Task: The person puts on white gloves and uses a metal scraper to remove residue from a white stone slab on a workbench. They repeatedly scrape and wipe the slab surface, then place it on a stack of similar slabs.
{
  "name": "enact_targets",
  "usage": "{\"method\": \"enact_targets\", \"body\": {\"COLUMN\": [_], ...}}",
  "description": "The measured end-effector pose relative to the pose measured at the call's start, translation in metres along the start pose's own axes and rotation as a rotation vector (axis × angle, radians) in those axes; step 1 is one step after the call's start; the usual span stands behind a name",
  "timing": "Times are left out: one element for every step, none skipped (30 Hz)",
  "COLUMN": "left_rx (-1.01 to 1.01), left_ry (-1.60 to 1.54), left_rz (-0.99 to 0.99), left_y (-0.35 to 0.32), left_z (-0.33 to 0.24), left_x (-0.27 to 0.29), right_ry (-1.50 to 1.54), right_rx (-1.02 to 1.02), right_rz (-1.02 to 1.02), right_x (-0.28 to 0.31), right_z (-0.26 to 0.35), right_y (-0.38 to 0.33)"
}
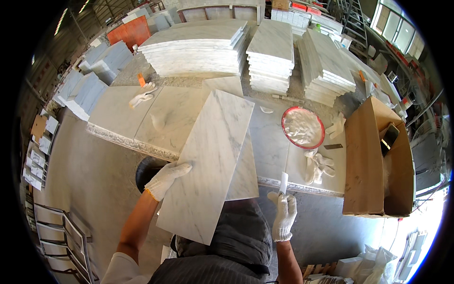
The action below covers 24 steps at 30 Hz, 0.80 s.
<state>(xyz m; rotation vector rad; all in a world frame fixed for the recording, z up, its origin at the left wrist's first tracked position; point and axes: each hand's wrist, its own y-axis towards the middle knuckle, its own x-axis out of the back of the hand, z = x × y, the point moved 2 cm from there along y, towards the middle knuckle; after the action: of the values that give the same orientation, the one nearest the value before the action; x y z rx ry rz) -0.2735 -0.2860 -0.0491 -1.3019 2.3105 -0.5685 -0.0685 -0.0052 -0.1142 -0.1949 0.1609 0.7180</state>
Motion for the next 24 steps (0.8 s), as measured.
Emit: {"method": "enact_targets", "body": {"left_rx": [-0.012,-0.023,-0.034,-0.044,-0.056,-0.069,-0.082,-0.09,-0.097,-0.096,-0.133,-0.17,-0.21,-0.214,-0.234,-0.26,-0.286,-0.289,-0.304,-0.319,-0.334,-0.342,-0.349,-0.355], "left_ry": [0.013,0.019,0.025,0.036,0.001,-0.033,-0.073,-0.108,-0.142,-0.173,-0.193,-0.213,-0.229,-0.258,-0.247,-0.239,-0.232,-0.188,-0.207,-0.227,-0.246,-0.244,-0.242,-0.238], "left_rz": [-0.004,-0.015,-0.026,-0.037,-0.034,-0.032,-0.018,-0.021,-0.025,-0.03,-0.059,-0.088,-0.12,-0.121,-0.154,-0.191,-0.229,-0.288,-0.292,-0.294,-0.296,-0.298,-0.298,-0.296], "left_y": [0.001,0.0,-0.002,-0.005,-0.007,-0.01,-0.011,-0.015,-0.022,-0.027,-0.033,-0.04,-0.048,-0.057,-0.064,-0.07,-0.076,-0.08,-0.083,-0.085,-0.088,-0.088,-0.086,-0.084], "left_z": [-0.001,-0.003,-0.004,-0.006,-0.005,-0.004,0.0,0.001,0.0,0.002,0.006,0.012,0.017,0.02,0.023,0.025,0.026,0.026,0.027,0.027,0.027,0.03,0.034,0.034], "left_x": [-0.001,-0.002,-0.005,-0.008,-0.009,-0.011,-0.013,-0.016,-0.02,-0.024,-0.023,-0.02,-0.015,-0.009,-0.006,-0.003,0.001,0.002,0.002,0.001,0.001,0.002,0.004,0.005], "right_ry": [0.023,0.012,0.002,-0.005,-0.013,-0.021,-0.038,-0.034,-0.031,-0.027,-0.06,-0.092,-0.12,-0.141,-0.13,-0.12,-0.11,-0.071,-0.064,-0.058,-0.051,-0.07,-0.089,-0.107], "right_rx": [0.005,0.005,0.004,0.002,0.006,0.01,0.021,0.037,0.054,0.063,0.053,0.042,0.03,0.027,0.013,0.002,-0.009,-0.013,-0.015,-0.017,-0.019,-0.002,0.015,0.033], "right_rz": [-0.004,0.002,0.009,0.013,0.015,0.017,0.013,0.019,0.025,0.027,0.016,0.006,-0.002,-0.002,-0.006,-0.004,0.001,0.011,0.023,0.036,0.048,0.056,0.063,0.068], "right_x": [-0.001,-0.003,-0.005,-0.007,-0.008,-0.008,-0.007,-0.006,-0.006,-0.003,-0.002,0.001,0.003,0.006,0.009,0.012,0.013,0.012,0.008,0.005,0.0,-0.005,-0.01,-0.014], "right_z": [-0.001,-0.001,0.0,0.0,-0.001,-0.002,-0.002,0.0,0.002,0.004,0.006,0.01,0.011,0.011,0.006,-0.002,-0.008,-0.012,-0.014,-0.015,-0.016,-0.012,-0.006,-0.003], "right_y": [0.001,0.0,-0.001,-0.002,-0.002,0.0,0.0,0.0,0.001,0.001,0.0,0.0,-0.002,-0.002,-0.001,0.001,0.002,0.002,0.003,0.004,0.004,0.005,0.005,0.006]}}
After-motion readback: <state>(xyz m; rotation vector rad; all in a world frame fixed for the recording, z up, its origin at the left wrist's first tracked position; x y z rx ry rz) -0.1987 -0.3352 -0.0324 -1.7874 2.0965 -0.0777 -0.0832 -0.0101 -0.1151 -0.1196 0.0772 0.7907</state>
